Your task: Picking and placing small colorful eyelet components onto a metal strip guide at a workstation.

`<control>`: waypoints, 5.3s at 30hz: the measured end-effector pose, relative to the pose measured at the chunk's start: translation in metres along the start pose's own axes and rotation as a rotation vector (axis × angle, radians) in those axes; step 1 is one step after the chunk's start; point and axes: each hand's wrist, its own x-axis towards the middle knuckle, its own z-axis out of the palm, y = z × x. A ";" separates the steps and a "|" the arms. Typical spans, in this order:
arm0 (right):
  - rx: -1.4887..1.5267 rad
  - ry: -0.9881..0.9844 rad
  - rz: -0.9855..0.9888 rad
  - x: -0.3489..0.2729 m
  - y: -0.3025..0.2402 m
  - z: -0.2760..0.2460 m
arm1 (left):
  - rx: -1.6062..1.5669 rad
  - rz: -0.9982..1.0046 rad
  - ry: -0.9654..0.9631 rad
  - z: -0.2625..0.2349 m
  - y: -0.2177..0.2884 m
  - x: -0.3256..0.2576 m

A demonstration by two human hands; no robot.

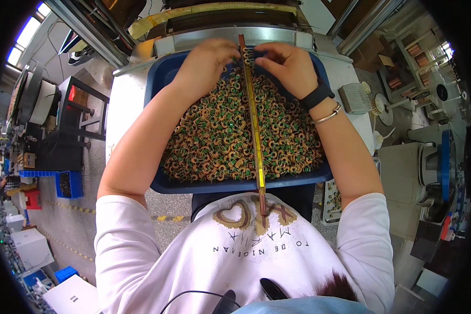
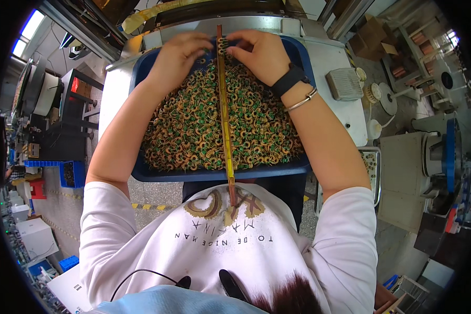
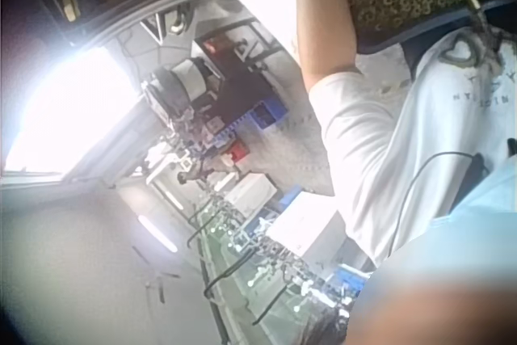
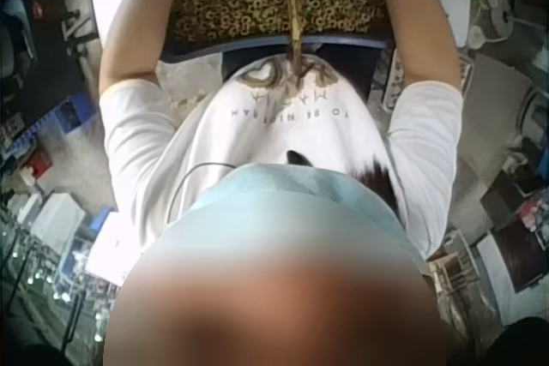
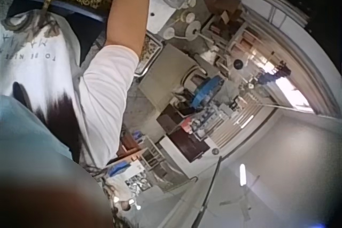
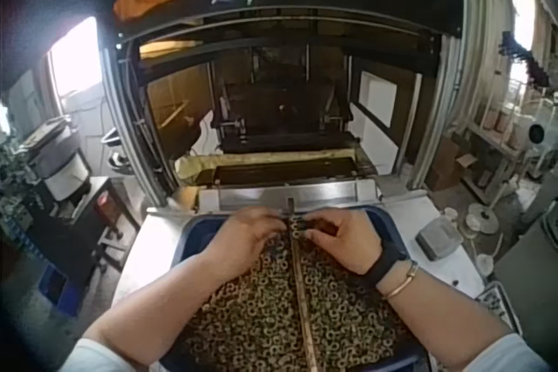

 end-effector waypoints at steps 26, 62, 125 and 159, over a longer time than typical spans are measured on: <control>0.052 0.049 0.042 -0.001 0.015 -0.006 | -0.036 -0.271 0.064 0.016 -0.001 0.000; -0.264 -0.164 0.072 -0.006 0.019 -0.036 | -0.057 -0.080 -0.024 -0.007 0.020 -0.015; -0.568 -0.074 -0.126 -0.010 0.048 -0.008 | 0.044 -0.275 -0.197 0.015 -0.003 -0.011; 0.173 -0.077 0.015 -0.045 -0.033 -0.012 | -0.358 -0.264 0.061 -0.007 0.051 -0.026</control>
